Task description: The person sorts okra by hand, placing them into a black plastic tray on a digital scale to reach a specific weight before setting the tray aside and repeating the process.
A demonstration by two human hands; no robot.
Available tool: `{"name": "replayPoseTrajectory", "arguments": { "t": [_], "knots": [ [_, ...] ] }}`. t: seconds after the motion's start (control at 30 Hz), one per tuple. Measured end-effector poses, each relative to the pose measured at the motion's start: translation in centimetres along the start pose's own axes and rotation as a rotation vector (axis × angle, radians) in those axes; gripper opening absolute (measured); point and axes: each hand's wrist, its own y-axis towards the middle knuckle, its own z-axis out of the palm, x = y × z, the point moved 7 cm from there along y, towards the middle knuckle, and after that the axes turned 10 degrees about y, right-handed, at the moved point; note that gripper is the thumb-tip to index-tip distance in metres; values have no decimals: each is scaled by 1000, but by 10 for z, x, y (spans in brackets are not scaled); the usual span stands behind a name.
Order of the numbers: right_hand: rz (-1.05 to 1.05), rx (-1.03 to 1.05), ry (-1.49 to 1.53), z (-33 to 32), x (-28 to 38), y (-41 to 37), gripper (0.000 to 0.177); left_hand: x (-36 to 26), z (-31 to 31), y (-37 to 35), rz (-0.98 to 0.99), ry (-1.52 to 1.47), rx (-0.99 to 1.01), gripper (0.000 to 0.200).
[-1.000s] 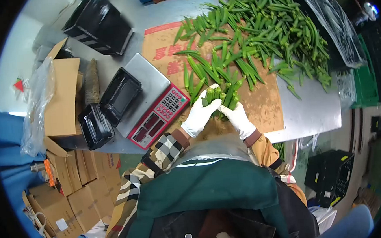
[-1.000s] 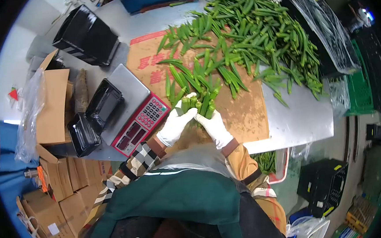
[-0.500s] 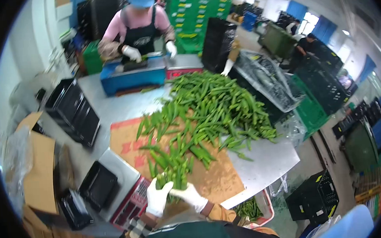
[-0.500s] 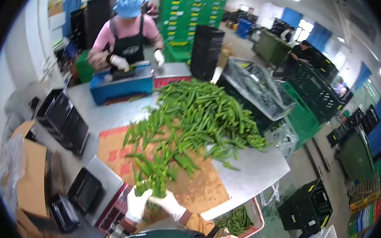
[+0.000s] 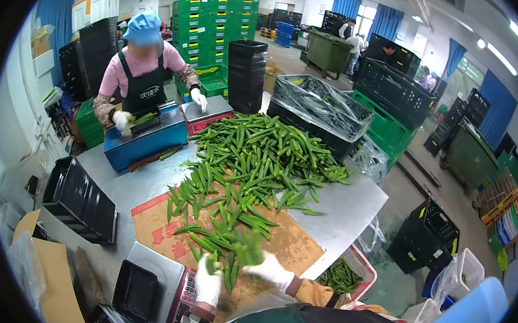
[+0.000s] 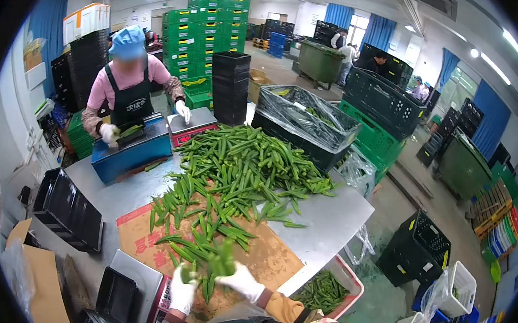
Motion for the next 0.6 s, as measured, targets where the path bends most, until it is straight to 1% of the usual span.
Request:
{"name": "replayPoseTrajectory", "arguments": {
  "t": [0.03,0.07,0.13,0.17,0.2,0.23,0.3,0.33,0.4,0.5,0.57,0.6],
  "knots": [
    [-65,47,-68,15,-2,-3,55,-5,15,-5,-26,-62,154,53],
    [-65,120,136,31,-16,-4,63,25,37,3,-16,-333,193,56],
    [6,101,-51,32,34,-13,57,-13,21,-6,-67,-650,302,55],
    [30,105,194,30,29,-9,48,-20,15,-4,-92,-623,369,56],
    [71,133,231,32,54,-12,41,-38,10,-10,-140,-858,438,62],
    [142,136,291,27,49,-13,39,-52,6,-15,-209,-922,483,65],
    [338,103,504,22,31,-14,44,-71,-5,-29,-188,-952,519,69],
    [324,145,533,26,27,-11,48,-65,-2,-30,-143,-1034,553,72],
    [304,223,555,35,18,-8,60,-57,-6,-33,-139,-1011,515,76],
    [330,269,527,46,9,-6,62,-49,-16,-39,-142,-1043,500,75],
    [362,279,510,52,6,-4,60,-45,-21,-41,-140,-1073,478,74],
    [378,285,502,59,6,-3,59,-43,-24,-43,-141,-1113,452,66]
  ]
}}
